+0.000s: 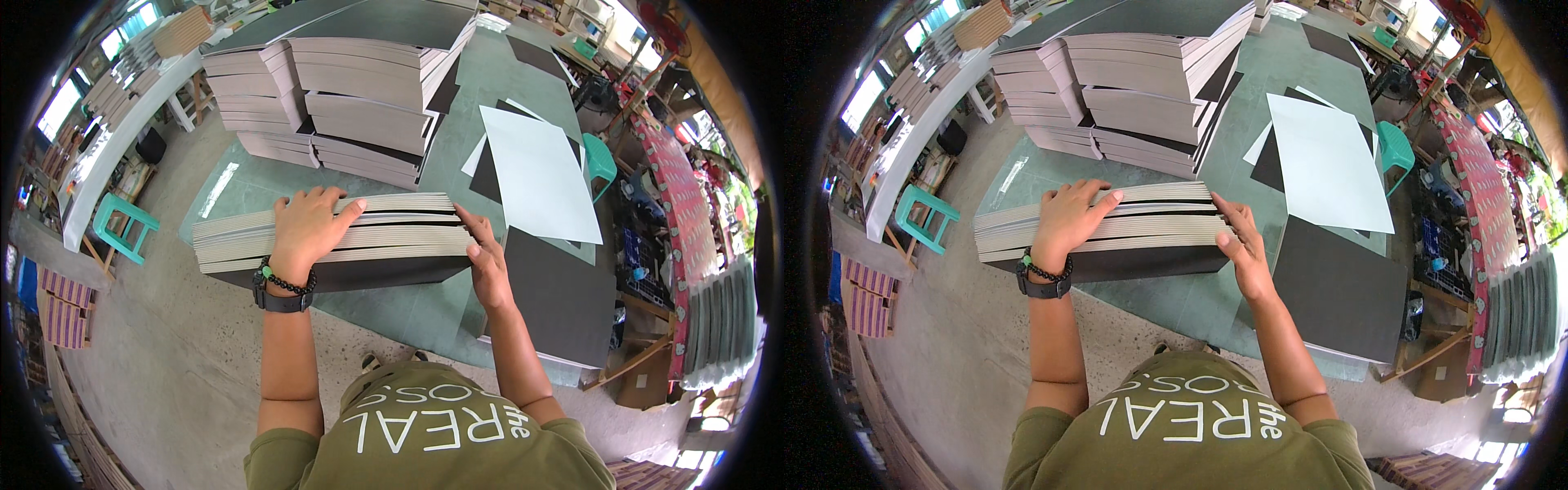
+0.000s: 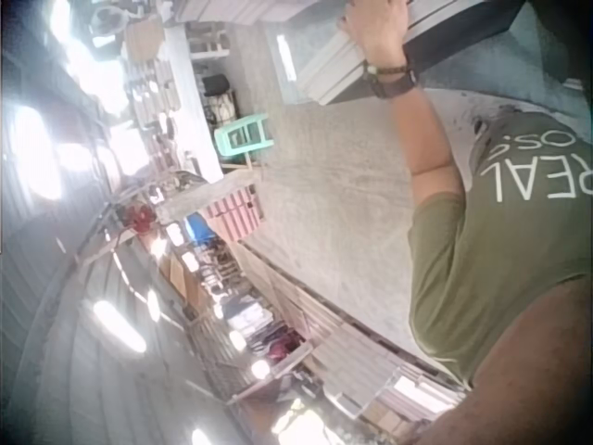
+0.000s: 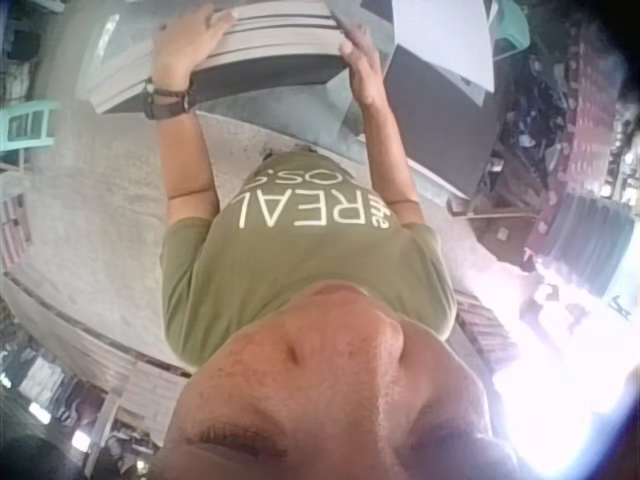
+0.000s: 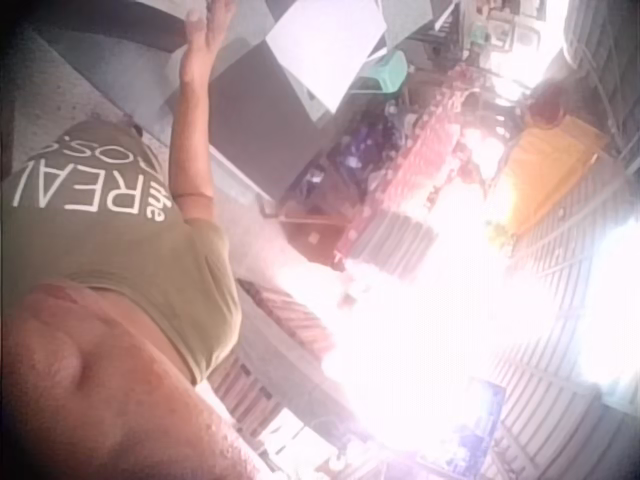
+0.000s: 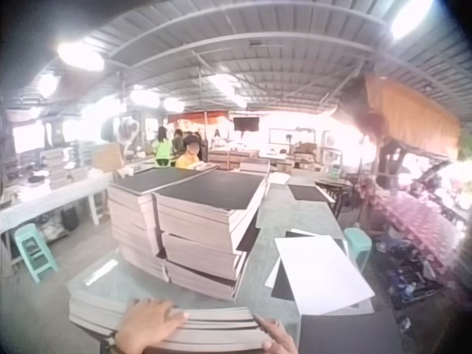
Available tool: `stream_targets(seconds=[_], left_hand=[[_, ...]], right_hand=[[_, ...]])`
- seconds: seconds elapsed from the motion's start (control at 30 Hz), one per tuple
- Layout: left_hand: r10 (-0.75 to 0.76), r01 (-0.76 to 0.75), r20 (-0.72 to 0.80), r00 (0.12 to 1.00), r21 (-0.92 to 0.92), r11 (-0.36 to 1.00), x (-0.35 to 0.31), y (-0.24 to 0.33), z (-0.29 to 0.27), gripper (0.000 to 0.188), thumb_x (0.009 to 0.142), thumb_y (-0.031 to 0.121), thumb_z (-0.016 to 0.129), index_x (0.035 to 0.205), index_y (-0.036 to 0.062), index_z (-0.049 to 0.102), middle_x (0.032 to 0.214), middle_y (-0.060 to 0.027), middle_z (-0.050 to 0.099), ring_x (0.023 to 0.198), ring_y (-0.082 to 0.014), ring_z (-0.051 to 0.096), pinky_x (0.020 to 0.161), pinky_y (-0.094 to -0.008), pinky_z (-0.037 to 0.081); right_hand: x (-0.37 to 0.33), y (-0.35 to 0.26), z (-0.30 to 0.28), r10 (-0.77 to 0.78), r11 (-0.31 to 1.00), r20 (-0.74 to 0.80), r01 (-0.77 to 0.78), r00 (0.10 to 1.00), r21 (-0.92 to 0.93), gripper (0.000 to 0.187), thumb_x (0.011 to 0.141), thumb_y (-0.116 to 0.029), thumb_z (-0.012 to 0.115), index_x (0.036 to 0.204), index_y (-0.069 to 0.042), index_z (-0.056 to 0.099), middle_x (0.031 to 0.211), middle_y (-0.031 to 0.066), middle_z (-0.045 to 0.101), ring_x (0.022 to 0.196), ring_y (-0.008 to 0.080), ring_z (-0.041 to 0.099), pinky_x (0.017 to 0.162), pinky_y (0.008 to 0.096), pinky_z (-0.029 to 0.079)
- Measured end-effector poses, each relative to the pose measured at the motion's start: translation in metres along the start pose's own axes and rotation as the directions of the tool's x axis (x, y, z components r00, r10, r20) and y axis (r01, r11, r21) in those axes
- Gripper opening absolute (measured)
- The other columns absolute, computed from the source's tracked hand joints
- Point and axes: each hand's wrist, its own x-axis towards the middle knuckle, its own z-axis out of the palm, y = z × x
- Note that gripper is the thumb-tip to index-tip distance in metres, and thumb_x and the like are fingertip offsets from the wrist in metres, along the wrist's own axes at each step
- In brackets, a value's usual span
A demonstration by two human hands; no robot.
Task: The person picks up a wrapped stack of paper from a pallet, carries it to a table, unwraps it, and then fans through the edges of multiple unwrapped stacks of black and white paper to organize them on the table.
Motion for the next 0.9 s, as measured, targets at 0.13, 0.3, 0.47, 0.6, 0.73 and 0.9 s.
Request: stream_targets(seconds=[0.13, 0.3, 0.47, 0.6, 0.73, 0.9], left_hand=[[0.008, -0.008, -0.021, 1.000, -0.006, 1.000, 0.000, 0.000, 0.000, 0.055, 0.087, 0.057, 0.038, 0.109, 0.0119, 0.060, 0.107, -0.0095, 0.060, 0.102, -0.0276, 0.054, 0.093, -0.0443, 0.030], [0.029, -0.030, -0.083, 0.996, -0.004, 1.000, 0.004, -0.005, 0.008, 0.048, 0.088, 0.051, 0.039, 0.105, 0.0125, 0.062, 0.103, -0.0078, 0.062, 0.099, -0.0268, 0.055, 0.090, -0.0477, 0.032], [0.006, -0.005, -0.063, 0.998, 0.020, 1.000, 0.004, -0.004, 0.007, 0.045, 0.090, 0.049, 0.037, 0.107, 0.0142, 0.061, 0.106, -0.0065, 0.061, 0.101, -0.0265, 0.054, 0.092, -0.0454, 0.031], [-0.006, 0.007, -0.042, 0.999, 0.014, 1.000, 0.004, -0.003, 0.007, 0.045, 0.090, 0.049, 0.037, 0.107, 0.0149, 0.061, 0.105, -0.0061, 0.061, 0.101, -0.0262, 0.053, 0.092, -0.0434, 0.030], [-0.004, 0.005, -0.060, 0.998, 0.017, 1.000, 0.003, -0.003, 0.006, 0.045, 0.090, 0.049, 0.037, 0.106, 0.0148, 0.062, 0.102, -0.0059, 0.061, 0.100, -0.0262, 0.053, 0.092, -0.0427, 0.030], [-0.010, 0.008, -0.057, 0.998, -0.029, 1.000, 0.003, -0.002, 0.005, 0.046, 0.089, 0.049, 0.037, 0.105, 0.0142, 0.062, 0.101, -0.0062, 0.061, 0.099, -0.0268, 0.054, 0.092, -0.0424, 0.030]], right_hand=[[-0.001, 0.002, 0.001, -0.030, 1.000, -0.010, 0.030, 1.000, 0.002, 0.064, 0.075, -0.037, 0.055, 0.129, -0.003, 0.047, 0.109, 0.0093, 0.044, 0.104, 0.0205, 0.039, 0.097, 0.0311, 0.026], [-0.004, 0.003, 0.002, -0.053, 0.997, -0.038, 0.051, 0.998, -0.053, 0.060, 0.075, -0.033, 0.057, 0.126, -0.004, 0.048, 0.111, 0.0095, 0.045, 0.106, 0.0209, 0.041, 0.096, 0.0314, 0.028], [-0.001, 0.009, 0.000, 0.097, 0.980, -0.003, -0.095, 0.995, 0.173, 0.064, 0.077, -0.038, 0.055, 0.130, -0.004, 0.043, 0.114, 0.0098, 0.044, 0.108, 0.0214, 0.041, 0.096, 0.0327, 0.029], [0.007, 0.004, -0.001, 0.032, 0.993, 0.028, -0.035, 0.999, 0.116, 0.068, 0.078, -0.045, 0.053, 0.131, -0.003, 0.043, 0.112, 0.0100, 0.044, 0.109, 0.0223, 0.042, 0.096, 0.0335, 0.029], [0.009, 0.006, -0.003, -0.005, 0.999, 0.054, 0.003, 0.999, 0.039, 0.070, 0.077, -0.048, 0.053, 0.131, -0.003, 0.043, 0.109, 0.0101, 0.044, 0.108, 0.0228, 0.042, 0.097, 0.0339, 0.029], [0.009, 0.010, -0.002, -0.010, 0.999, 0.028, 0.009, 1.000, 0.046, 0.068, 0.076, -0.049, 0.053, 0.127, -0.004, 0.046, 0.109, 0.0101, 0.045, 0.109, 0.0231, 0.042, 0.097, 0.0349, 0.030]])
